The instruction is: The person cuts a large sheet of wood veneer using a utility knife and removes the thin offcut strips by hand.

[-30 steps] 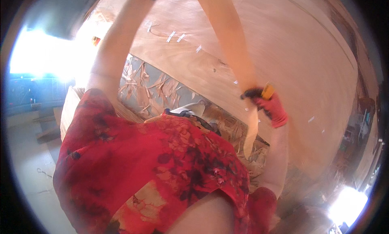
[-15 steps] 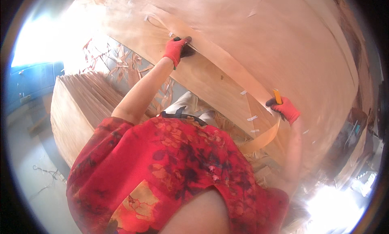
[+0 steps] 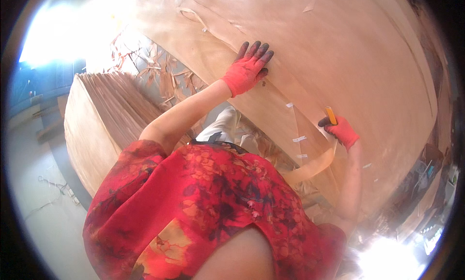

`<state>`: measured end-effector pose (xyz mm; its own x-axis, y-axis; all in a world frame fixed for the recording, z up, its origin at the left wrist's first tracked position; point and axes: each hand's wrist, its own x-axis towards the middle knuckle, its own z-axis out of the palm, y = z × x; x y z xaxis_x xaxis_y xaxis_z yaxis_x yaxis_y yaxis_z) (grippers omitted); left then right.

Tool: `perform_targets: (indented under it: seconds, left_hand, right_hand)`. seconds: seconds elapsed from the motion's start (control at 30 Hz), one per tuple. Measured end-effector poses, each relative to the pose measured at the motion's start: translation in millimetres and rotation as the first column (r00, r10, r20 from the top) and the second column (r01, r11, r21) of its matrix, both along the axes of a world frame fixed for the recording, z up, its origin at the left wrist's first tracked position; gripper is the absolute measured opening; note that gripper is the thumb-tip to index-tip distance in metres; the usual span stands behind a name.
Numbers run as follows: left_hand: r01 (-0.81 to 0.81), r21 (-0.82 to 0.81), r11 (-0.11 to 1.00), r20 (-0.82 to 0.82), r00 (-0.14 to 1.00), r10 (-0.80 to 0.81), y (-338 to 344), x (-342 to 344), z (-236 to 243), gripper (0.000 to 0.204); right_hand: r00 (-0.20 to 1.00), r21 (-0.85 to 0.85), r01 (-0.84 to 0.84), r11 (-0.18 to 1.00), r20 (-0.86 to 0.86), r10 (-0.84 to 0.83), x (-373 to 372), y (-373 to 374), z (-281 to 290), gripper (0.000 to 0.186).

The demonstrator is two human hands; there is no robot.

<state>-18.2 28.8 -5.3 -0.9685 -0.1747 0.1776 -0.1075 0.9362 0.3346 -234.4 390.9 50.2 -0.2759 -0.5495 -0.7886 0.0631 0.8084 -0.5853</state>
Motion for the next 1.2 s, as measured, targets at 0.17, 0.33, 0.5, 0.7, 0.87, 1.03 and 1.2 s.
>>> perform_targets:
  seconds: [0.17,0.33,0.5,0.7,0.87,1.03,1.2]
  left_hand:
    - [-0.013,-0.058,0.998,-0.027,1.0,0.012,14,1,-29,0.063]
    - [-0.01,-0.046,0.999,-0.044,0.999,0.008,14,-1,-27,0.065]
    - [-0.039,-0.051,0.998,-0.061,0.998,0.036,11,6,-29,0.063]
    - [-0.02,-0.011,1.0,-0.088,0.996,0.019,10,4,-27,0.064]
    - [-0.021,0.002,1.0,-0.083,0.996,0.021,11,2,-27,0.064]
    - [-0.027,0.041,0.999,-0.082,0.996,0.03,11,2,-30,0.062]
    - [-0.043,0.072,0.996,-0.081,0.995,0.049,10,5,-30,0.059]
  right_hand:
    - [1.0,0.06,0.009,0.998,-0.028,-0.007,-14,20,25,0.023]
    - [0.552,0.171,-0.221,0.96,-0.79,0.267,-21,48,77,0.031]
    - [0.395,0.412,0.024,0.911,-0.841,0.37,22,-18,166,0.045]
    - [0.892,-0.425,0.04,0.905,-0.394,-0.224,53,-63,178,0.046]
    - [0.951,-0.577,0.207,0.79,-0.072,-0.301,62,-82,94,0.035]
    - [0.857,-0.448,0.516,0.73,0.266,-0.442,77,-95,67,0.035]
    - [0.717,-0.441,0.696,0.566,0.467,-0.518,91,-106,52,0.036]
